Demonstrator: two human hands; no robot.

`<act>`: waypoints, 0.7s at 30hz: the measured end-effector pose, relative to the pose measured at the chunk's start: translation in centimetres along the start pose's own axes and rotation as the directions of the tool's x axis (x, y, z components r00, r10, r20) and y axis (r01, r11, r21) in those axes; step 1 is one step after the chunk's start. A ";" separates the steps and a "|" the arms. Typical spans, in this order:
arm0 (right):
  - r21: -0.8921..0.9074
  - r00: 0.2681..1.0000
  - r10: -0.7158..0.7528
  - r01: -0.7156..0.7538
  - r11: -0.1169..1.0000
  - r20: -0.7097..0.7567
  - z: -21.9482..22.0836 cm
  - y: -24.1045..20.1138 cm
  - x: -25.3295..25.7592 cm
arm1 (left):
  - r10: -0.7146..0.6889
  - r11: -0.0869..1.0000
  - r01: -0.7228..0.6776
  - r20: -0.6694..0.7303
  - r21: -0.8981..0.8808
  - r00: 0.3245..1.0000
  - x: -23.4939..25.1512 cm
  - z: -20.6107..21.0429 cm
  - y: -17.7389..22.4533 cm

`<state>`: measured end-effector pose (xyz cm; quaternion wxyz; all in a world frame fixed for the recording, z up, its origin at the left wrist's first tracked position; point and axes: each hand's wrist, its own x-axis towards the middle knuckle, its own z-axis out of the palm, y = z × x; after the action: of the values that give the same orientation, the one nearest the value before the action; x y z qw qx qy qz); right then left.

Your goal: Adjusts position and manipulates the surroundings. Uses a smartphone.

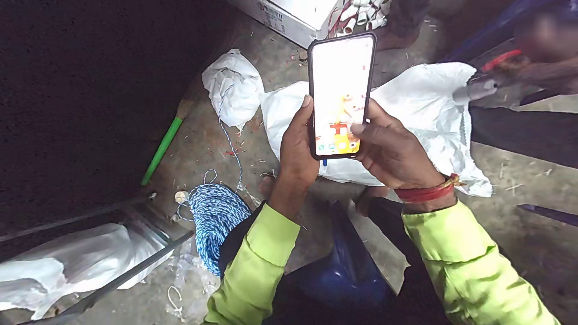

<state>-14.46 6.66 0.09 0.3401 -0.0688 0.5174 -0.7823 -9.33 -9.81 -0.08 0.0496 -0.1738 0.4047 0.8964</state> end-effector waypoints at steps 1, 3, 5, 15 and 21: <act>0.024 1.000 0.015 -0.014 1.000 -0.025 0.1 0.0 0.0 | -0.003 1.000 0.003 0.004 0.000 1.000 0.0 -0.1 0.0; 0.076 0.997 0.025 -0.019 0.997 -0.077 0.4 0.2 0.1 | -0.013 1.000 0.013 0.021 0.004 1.000 -0.1 -0.3 -0.1; 0.092 0.993 0.013 -0.002 0.996 -0.121 0.6 0.4 0.2 | -0.022 1.000 0.022 0.022 0.007 1.000 -0.1 -0.2 0.0; 0.028 0.964 0.059 -0.054 0.998 -0.258 1.1 0.3 0.2 | -0.044 0.999 0.044 0.007 0.030 0.999 -0.2 0.2 -0.4; -0.042 0.954 0.030 -0.044 0.998 -0.300 1.4 0.5 0.2 | -0.067 0.996 0.065 0.023 0.054 0.997 -1.2 0.1 -0.4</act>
<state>-13.77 5.36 0.24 0.2707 0.0519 0.5827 -0.7645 -8.12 -9.37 0.15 0.0889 -0.1744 0.4218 0.8853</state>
